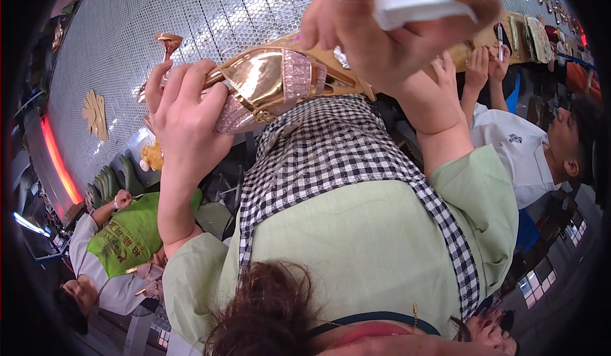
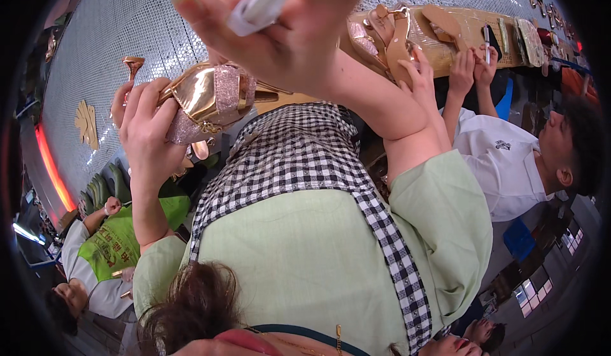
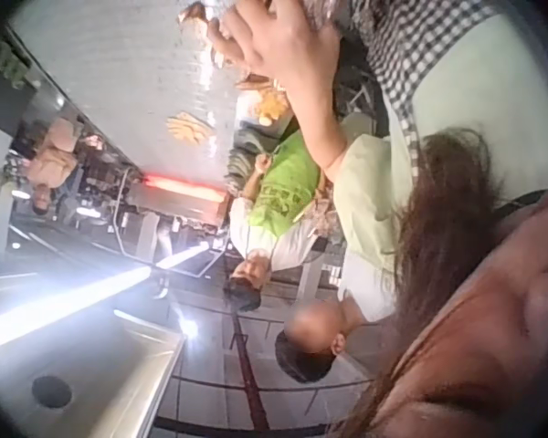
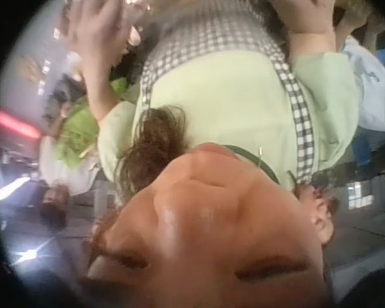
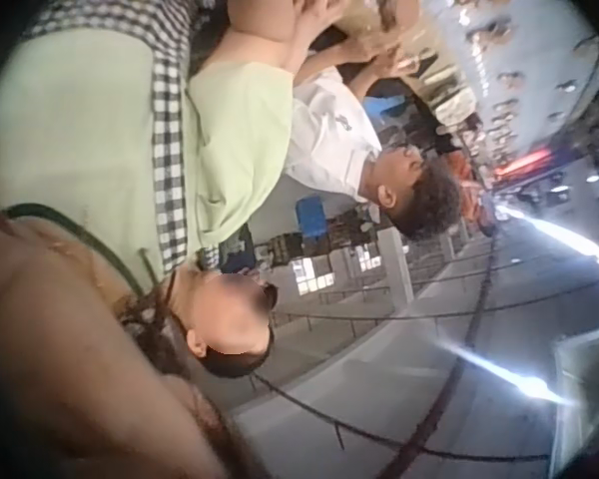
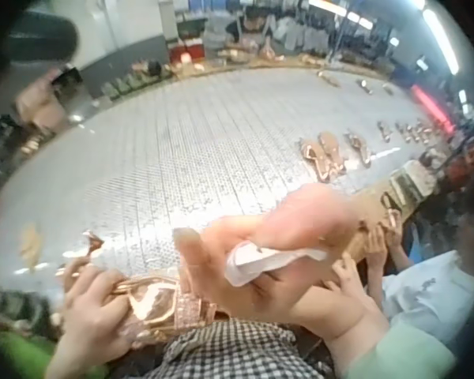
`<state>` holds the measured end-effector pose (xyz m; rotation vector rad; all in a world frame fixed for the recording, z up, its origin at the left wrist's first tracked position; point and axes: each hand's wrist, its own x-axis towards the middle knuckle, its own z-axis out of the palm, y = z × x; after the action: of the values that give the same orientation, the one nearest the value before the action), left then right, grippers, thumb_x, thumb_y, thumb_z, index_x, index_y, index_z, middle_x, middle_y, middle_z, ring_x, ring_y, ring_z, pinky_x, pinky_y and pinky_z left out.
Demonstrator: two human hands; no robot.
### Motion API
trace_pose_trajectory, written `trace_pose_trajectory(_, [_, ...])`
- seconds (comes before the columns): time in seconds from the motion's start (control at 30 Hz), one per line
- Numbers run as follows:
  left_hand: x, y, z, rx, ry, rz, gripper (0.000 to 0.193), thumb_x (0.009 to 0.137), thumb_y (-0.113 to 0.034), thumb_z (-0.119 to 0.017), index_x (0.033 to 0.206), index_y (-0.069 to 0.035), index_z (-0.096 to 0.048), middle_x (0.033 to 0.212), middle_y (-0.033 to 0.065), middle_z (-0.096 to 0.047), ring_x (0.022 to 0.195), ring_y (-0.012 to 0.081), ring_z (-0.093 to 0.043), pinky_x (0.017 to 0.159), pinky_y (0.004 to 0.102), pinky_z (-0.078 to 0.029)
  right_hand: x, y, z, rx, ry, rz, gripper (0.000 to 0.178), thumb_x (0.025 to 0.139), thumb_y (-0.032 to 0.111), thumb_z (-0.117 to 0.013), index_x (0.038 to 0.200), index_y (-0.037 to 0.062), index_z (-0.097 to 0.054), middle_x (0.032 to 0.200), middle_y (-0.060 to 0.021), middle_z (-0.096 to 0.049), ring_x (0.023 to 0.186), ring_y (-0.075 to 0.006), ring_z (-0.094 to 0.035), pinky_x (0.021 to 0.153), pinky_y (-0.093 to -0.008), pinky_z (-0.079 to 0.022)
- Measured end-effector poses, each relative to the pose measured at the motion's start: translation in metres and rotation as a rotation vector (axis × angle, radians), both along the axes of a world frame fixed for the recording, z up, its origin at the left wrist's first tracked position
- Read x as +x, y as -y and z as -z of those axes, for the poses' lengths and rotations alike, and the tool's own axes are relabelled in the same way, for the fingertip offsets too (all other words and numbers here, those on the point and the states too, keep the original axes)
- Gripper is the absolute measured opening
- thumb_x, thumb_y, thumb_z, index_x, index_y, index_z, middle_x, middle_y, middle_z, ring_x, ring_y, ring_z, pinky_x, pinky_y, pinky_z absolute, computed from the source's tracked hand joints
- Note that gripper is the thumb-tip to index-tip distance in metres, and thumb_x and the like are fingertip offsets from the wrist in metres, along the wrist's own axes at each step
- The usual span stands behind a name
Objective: Applying adhesive to shoe components and assembling high-heeled sandals on a production line.
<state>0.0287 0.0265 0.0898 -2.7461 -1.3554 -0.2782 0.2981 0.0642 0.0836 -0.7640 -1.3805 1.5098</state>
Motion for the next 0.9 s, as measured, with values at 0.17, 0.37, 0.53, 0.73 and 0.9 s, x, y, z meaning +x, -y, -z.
trace_pose_trajectory(0.17, [0.001, -0.005, 0.004, -0.013, 0.023, -0.043, 0.027, 0.064, -0.010, -0.069, 0.090, -0.002, -0.067, 0.108, 0.0089, -0.066, 0.102, 0.0283, -0.061, 0.108, 0.0461, -0.034, -0.003, 0.000, 0.017, 0.121, -0.094, 0.143, 0.023, 0.099, 0.020, -0.064, 0.085, 0.0016, -0.062, 0.076, -0.0101, -0.066, 0.074, -0.0200, -0.067, 0.070, -0.0314, -0.054])
trace_pose_trajectory(0.37, [-0.009, -0.061, 0.051, -0.504, 0.028, -0.256, 0.031, 0.070, -0.013, -0.071, 0.099, 0.000, -0.069, 0.100, 0.0116, -0.068, 0.098, 0.0290, -0.063, 0.100, 0.0406, -0.042, 0.043, -0.041, 0.014, 0.870, -0.103, 0.701, 0.031, 0.105, 0.028, -0.053, 0.094, -0.0003, -0.057, 0.074, -0.0143, -0.064, 0.064, -0.0243, -0.066, 0.065, -0.0352, -0.057])
trace_pose_trajectory(0.53, [-0.033, -0.158, 0.154, -1.164, 0.887, -0.814, 0.048, 0.088, -0.027, -0.073, 0.118, 0.007, -0.060, 0.098, 0.0105, -0.070, 0.077, 0.0195, -0.068, 0.066, 0.0327, -0.056, 0.065, -0.045, 0.007, 0.658, 0.175, 0.971, 0.035, 0.105, 0.019, -0.051, 0.131, 0.0028, -0.034, 0.086, -0.0194, -0.069, 0.064, -0.0216, -0.067, 0.061, -0.0293, -0.057])
trace_pose_trajectory(0.73, [-0.047, -0.302, 0.238, -0.664, 0.665, -0.959, 0.054, 0.082, -0.030, -0.075, 0.128, -0.004, -0.061, 0.118, 0.0187, -0.066, 0.108, 0.0325, -0.066, 0.088, 0.0441, -0.055, 0.086, -0.044, 0.032, 0.256, 0.160, 0.966, 0.030, 0.102, 0.018, -0.060, 0.093, -0.0102, -0.064, 0.087, -0.0159, -0.074, 0.059, -0.0093, -0.063, 0.050, -0.0196, -0.050])
trace_pose_trajectory(0.9, [0.020, -0.302, 0.350, -0.561, -0.104, -0.851, 0.046, 0.091, -0.020, -0.061, 0.126, 0.009, -0.054, 0.129, 0.0271, -0.052, 0.117, 0.0409, -0.059, 0.093, 0.0537, -0.053, 0.070, -0.055, 0.044, 0.054, 0.287, 1.019, 0.028, 0.099, 0.010, -0.052, 0.084, -0.0088, -0.067, 0.086, -0.0173, -0.071, 0.078, -0.0198, -0.068, 0.067, -0.0297, -0.055])
